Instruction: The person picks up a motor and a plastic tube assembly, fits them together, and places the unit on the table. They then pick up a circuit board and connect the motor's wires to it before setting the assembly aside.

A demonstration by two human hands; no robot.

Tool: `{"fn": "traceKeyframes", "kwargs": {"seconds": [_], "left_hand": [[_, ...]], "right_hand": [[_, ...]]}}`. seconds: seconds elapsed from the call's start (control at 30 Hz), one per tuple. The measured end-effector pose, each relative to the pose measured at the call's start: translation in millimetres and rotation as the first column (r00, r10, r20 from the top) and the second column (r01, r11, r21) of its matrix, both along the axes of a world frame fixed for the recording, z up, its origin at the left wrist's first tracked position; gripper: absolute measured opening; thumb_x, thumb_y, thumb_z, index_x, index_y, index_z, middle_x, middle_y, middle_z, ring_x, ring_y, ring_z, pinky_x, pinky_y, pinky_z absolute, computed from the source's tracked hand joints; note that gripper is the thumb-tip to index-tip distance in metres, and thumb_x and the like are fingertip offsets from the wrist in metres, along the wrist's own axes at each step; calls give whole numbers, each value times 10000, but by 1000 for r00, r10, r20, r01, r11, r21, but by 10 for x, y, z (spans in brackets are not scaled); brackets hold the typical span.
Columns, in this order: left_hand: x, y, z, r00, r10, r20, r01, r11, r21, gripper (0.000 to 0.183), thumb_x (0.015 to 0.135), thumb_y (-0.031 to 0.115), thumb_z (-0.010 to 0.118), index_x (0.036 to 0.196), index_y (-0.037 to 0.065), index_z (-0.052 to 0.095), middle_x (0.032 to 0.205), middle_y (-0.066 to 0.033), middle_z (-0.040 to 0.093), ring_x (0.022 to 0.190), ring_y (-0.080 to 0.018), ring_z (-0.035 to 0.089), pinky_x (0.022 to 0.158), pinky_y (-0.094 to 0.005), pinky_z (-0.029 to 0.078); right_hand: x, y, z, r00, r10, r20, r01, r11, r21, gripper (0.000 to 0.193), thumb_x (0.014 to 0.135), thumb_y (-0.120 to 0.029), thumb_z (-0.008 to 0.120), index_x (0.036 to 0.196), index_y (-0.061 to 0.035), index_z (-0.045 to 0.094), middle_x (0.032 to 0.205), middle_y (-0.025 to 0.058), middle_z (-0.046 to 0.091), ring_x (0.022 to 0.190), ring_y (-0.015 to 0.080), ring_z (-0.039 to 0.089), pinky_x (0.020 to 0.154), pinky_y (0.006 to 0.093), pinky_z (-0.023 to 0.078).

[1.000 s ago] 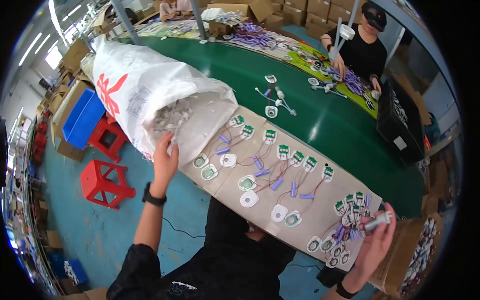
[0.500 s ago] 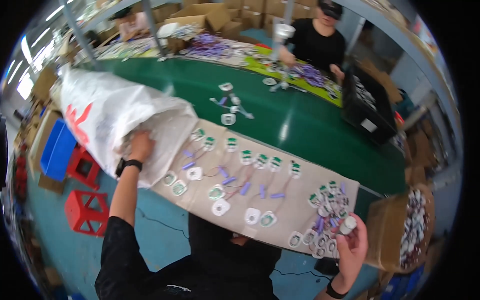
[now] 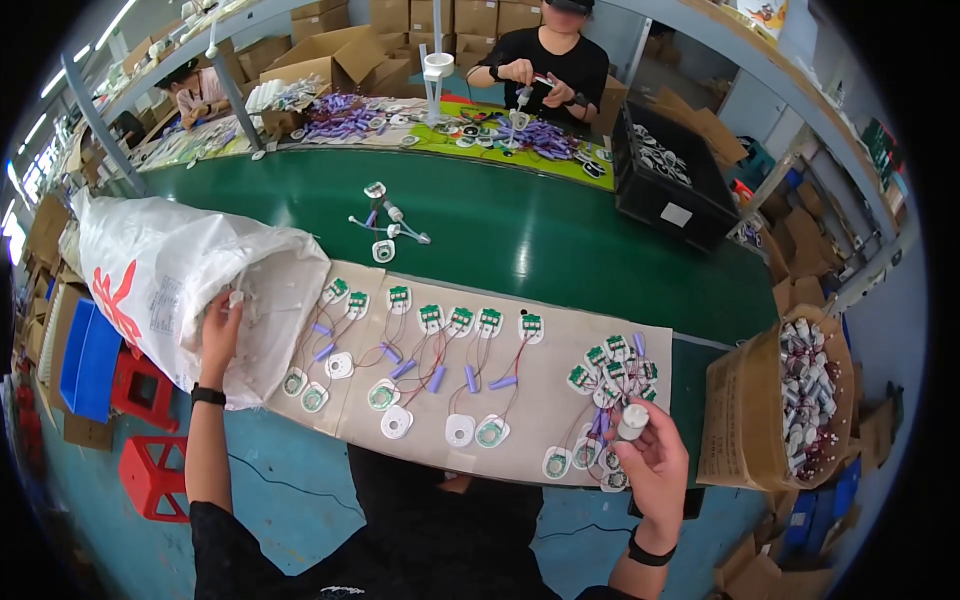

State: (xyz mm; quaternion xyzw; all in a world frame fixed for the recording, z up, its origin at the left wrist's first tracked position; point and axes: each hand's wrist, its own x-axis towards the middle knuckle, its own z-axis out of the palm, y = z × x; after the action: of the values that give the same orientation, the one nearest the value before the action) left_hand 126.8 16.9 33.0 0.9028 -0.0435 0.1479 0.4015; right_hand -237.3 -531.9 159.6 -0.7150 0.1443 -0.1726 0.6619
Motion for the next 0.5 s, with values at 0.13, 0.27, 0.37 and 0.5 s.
{"fn": "traceKeyframes", "kwargs": {"seconds": [0.13,0.27,0.37,0.5], "left_hand": [[-222,-40,145,994,-102,37,108,927,-359,415,999,207,586,1348,-7,517,1115,-70,641,990,-156,627,892,-295,490],[-798,-512,744,985,-168,25,148,775,-614,392,1032,226,528,1356,6,507,1072,-57,633,877,-100,596,803,-245,488],[-1176,-1025,1052,898,-438,-48,155,415,-897,439,1041,282,525,1395,25,491,961,-16,608,779,-41,535,692,-175,441],[-1531,-1788,950,724,-688,-46,117,188,-975,515,1054,375,471,1421,15,464,1057,-29,637,843,-76,564,687,-211,461]], "right_hand": [[129,107,-75,999,35,-1,-35,998,44,533,873,48,593,1389,19,463,1185,133,627,1021,194,639,905,337,525],[319,241,-119,999,40,32,-42,998,54,522,908,16,576,1414,18,447,1210,143,624,1035,201,636,895,335,526],[464,308,-191,995,71,63,-78,990,118,512,914,8,579,1409,17,448,1210,149,617,1028,217,636,865,341,536],[612,494,-203,986,112,121,-134,974,183,502,920,-3,580,1404,19,450,1204,153,600,1023,232,640,860,348,541]]}}
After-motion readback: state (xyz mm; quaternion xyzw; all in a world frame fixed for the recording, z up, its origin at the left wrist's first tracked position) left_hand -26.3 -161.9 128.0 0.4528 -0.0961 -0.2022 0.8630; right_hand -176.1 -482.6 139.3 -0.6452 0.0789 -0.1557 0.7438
